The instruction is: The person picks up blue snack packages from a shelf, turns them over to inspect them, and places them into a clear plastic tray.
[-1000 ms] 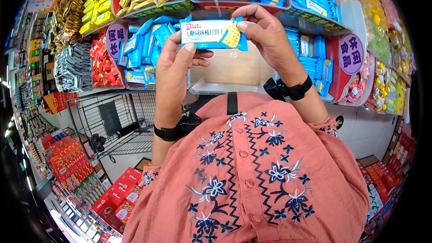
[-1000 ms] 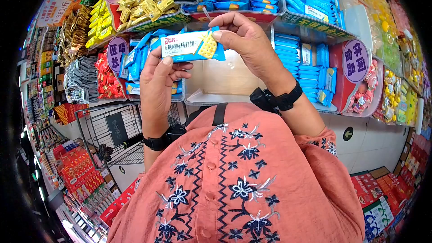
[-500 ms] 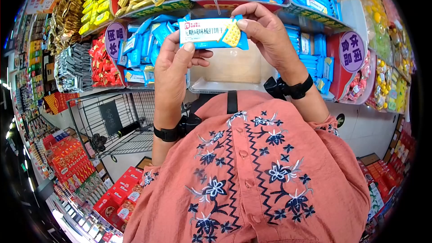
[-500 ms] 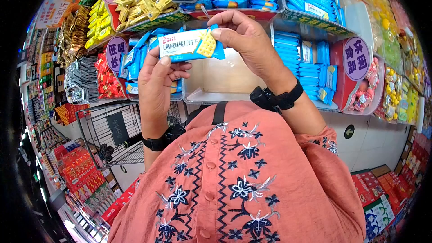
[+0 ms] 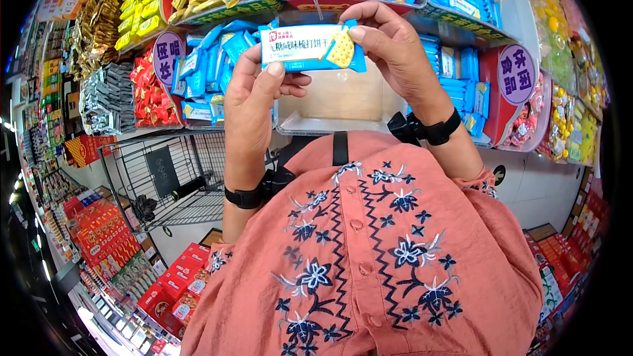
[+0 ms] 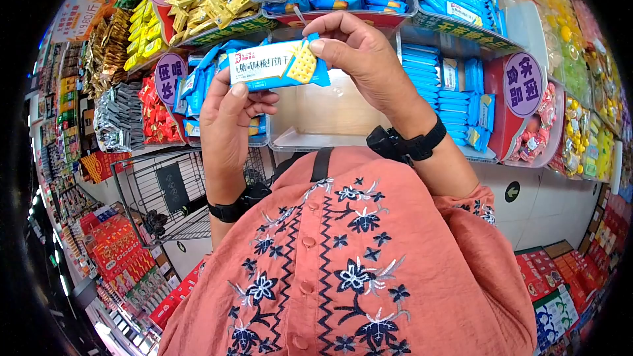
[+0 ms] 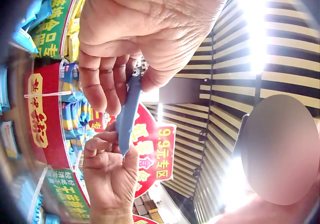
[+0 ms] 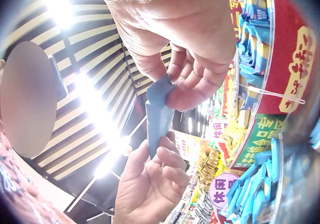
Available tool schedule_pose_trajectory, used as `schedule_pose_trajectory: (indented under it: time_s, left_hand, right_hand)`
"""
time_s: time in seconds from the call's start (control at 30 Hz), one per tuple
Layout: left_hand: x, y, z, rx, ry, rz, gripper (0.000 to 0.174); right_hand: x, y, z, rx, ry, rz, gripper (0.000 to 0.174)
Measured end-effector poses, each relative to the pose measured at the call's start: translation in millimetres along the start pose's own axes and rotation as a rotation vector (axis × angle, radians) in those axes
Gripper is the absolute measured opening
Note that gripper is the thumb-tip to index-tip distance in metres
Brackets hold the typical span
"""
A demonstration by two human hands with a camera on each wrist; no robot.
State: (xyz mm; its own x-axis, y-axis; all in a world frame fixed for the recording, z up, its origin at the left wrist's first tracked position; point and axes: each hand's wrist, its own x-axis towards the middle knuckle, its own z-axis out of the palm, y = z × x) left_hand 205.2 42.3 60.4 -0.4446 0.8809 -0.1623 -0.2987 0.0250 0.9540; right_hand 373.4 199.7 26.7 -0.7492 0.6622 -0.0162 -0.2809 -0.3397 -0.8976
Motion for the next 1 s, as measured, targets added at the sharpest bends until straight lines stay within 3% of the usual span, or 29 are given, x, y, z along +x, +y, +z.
schedule_pose_trajectory:
  time_s: [1.0]
  left_hand:
    - [-7.5,6.7,2.7,0.022,0.004,0.015,0.037]
  right_hand:
    - [-3.9,-1.7,3.3,0.056,0.002,-0.019,0.032]
